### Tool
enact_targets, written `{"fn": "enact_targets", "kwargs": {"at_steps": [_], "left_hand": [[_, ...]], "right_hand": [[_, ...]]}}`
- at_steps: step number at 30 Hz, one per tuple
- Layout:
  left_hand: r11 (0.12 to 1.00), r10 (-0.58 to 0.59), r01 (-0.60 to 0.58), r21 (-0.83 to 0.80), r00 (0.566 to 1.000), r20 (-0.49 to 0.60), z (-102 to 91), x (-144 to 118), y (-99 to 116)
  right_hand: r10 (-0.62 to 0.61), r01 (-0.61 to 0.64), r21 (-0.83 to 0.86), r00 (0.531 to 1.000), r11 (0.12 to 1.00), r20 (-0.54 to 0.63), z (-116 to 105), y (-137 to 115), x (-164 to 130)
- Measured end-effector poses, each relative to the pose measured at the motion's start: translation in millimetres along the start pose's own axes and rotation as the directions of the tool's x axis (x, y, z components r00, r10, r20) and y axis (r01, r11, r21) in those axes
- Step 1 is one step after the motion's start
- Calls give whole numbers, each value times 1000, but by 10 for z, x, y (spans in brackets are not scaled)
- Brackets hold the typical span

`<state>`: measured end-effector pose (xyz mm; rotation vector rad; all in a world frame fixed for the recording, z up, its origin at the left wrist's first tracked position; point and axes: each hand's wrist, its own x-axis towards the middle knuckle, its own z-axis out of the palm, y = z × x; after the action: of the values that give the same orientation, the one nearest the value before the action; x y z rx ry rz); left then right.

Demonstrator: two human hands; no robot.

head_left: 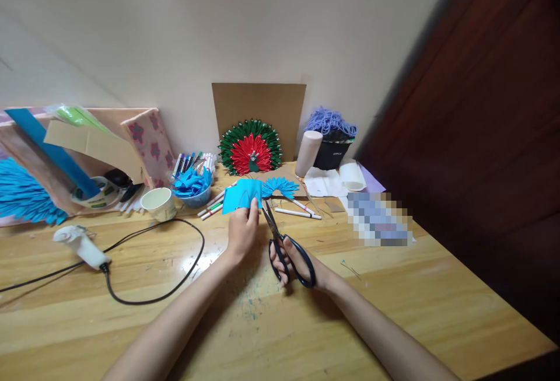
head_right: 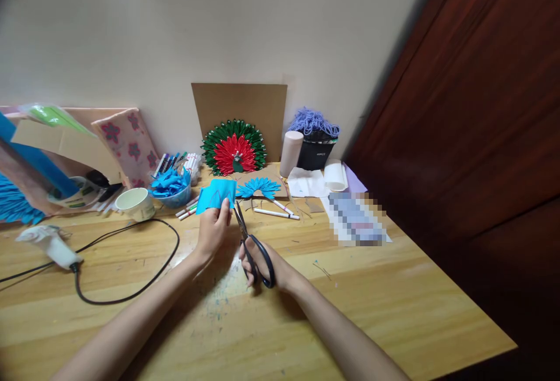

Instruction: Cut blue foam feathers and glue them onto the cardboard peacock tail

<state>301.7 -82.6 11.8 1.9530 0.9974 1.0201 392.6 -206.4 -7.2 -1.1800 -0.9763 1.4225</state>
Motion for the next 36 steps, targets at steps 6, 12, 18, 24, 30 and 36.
{"fn": "enact_targets", "kwargs": {"at_steps": [6,12,18,24,30,36], "left_hand": [[995,-39,40,-86,999,18,32,-3,-40],[994,-60,62,-89,998,26,13,-8,-39],[992,-59,65,-110,996,62,83,-91,-62],[987,-77,95,-132,987,138,142,-155,-51],[979,-92,126,-158,975,204,159,-191,-33],[976,-108,140,-166,976,186,185,-196,-33]], "right_hand": [[15,-15,2,1000,1000,23,-26,-27,-7],[17,-17,2,998,1000,52,-36,-17,-5],[21,-21,14,1000,1000,10,-47,17,24],[20,-19,28,1000,999,-24,-51,-10,29],[41,-39,54,998,998,-54,-49,49,76],[13,-9,33,994,999,-109,22,67,80]]}}
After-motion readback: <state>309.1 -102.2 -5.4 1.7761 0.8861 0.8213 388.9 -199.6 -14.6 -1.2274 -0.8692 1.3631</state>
